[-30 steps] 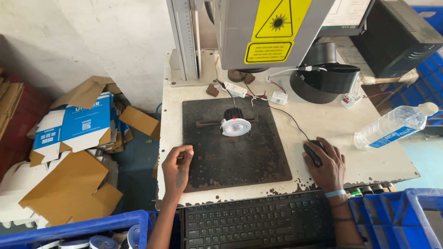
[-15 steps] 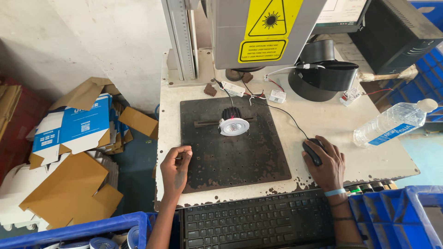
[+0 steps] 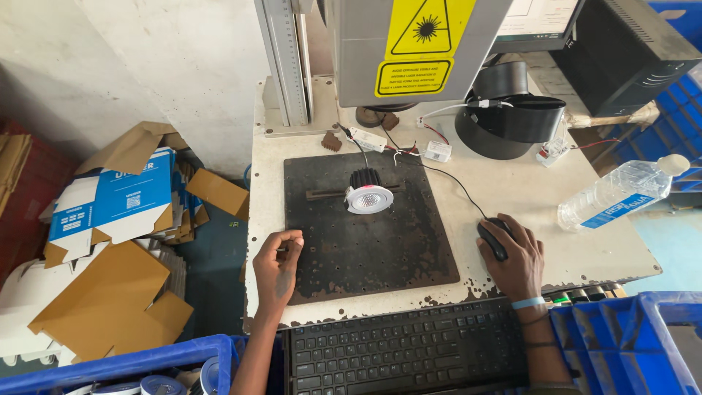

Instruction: The person repeatedly picks small LED modules from a blue crate, places them on a testing station under a laser warning sign, and uses a computer mouse to operate the test. After each test, the person removes the module and returns it to the crate. The cycle repeats for multiple units.

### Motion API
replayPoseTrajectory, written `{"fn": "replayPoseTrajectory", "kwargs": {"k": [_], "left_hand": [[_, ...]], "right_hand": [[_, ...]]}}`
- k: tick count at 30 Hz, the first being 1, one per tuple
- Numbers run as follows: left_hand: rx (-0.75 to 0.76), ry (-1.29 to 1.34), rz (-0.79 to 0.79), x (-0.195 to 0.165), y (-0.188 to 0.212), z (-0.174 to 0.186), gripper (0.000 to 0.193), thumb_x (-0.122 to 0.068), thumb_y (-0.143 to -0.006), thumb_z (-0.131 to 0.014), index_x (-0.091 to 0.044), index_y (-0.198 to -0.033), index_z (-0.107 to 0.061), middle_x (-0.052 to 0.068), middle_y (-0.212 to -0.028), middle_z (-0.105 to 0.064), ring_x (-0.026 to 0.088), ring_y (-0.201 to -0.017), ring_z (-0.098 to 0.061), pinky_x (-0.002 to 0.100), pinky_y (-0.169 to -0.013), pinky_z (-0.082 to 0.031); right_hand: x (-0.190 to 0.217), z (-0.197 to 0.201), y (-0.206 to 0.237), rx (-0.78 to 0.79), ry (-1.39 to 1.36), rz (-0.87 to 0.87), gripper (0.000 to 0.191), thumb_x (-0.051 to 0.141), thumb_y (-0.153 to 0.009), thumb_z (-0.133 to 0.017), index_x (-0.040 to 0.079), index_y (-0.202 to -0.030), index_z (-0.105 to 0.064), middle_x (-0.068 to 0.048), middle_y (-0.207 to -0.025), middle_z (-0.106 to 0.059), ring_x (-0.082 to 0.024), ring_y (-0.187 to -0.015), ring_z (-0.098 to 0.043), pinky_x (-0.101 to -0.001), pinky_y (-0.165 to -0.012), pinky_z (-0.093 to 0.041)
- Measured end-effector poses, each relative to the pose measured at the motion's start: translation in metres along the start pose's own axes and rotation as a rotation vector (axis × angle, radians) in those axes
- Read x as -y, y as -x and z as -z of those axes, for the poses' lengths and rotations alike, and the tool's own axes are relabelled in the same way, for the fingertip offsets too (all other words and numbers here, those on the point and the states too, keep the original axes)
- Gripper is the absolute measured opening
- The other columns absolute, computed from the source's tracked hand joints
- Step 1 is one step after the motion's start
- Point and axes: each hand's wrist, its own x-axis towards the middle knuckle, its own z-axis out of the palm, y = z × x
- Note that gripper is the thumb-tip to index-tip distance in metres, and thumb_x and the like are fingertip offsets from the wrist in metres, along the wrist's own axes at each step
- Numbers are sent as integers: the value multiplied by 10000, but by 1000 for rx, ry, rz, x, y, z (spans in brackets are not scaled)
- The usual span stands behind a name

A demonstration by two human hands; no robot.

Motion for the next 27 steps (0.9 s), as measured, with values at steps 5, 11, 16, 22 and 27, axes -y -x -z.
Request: {"fn": "replayPoseTrajectory", "kwargs": {"k": [5, 11, 16, 22, 27], "left_hand": [[12, 4, -15, 5, 0, 0, 201, -259, -952, -741, -75, -1031, -763, 11, -871, -735, 68, -717, -613, 232, -649, -504], [-1, 134, 87, -6, -7, -3, 342, -311, -928, -767, -71, -1171, -737, 48, -913, -737, 81, -763, -646, 231, -651, -493], [254, 26, -237, -29, -53, -50, 746, -419, -827, -855, -76, -1422, -563, 177, -1326, -658, 264, -1246, -628, 390, -1016, -488], [533, -332, -387, -53, -115, -111, 1039, -291, -643, -942, -109, -1497, -378, 230, -1421, -536, 392, -1290, -533, 466, -1064, -430], [401, -326, -316, -69, -89, -106, 961, -148, -593, -935, -177, -1432, -469, 108, -1306, -653, 328, -1235, -615, 428, -1024, -494]], "right_hand": [[-2, -2, 1, -21, 13, 27, 379, 329, -861, -762, 250, -1231, -750, -39, -1374, -657, -268, -1224, -609, -449, -1014, -445], [-3, -6, 0, -19, 54, 35, 360, 312, -865, -756, 229, -1215, -747, -47, -1358, -663, -276, -1215, -615, -473, -990, -456], [-1, -6, -4, -16, 70, 71, 358, 277, -870, -744, 200, -1220, -737, -56, -1345, -658, -288, -1208, -610, -484, -976, -461], [-1, -5, -5, -28, 48, 82, 350, 289, -878, -728, 205, -1217, -732, -47, -1338, -656, -286, -1209, -600, -485, -992, -462], [-4, -7, -3, -22, 61, 66, 354, 308, -866, -732, 205, -1205, -738, -45, -1334, -659, -284, -1210, -598, -506, -974, -453]]}}
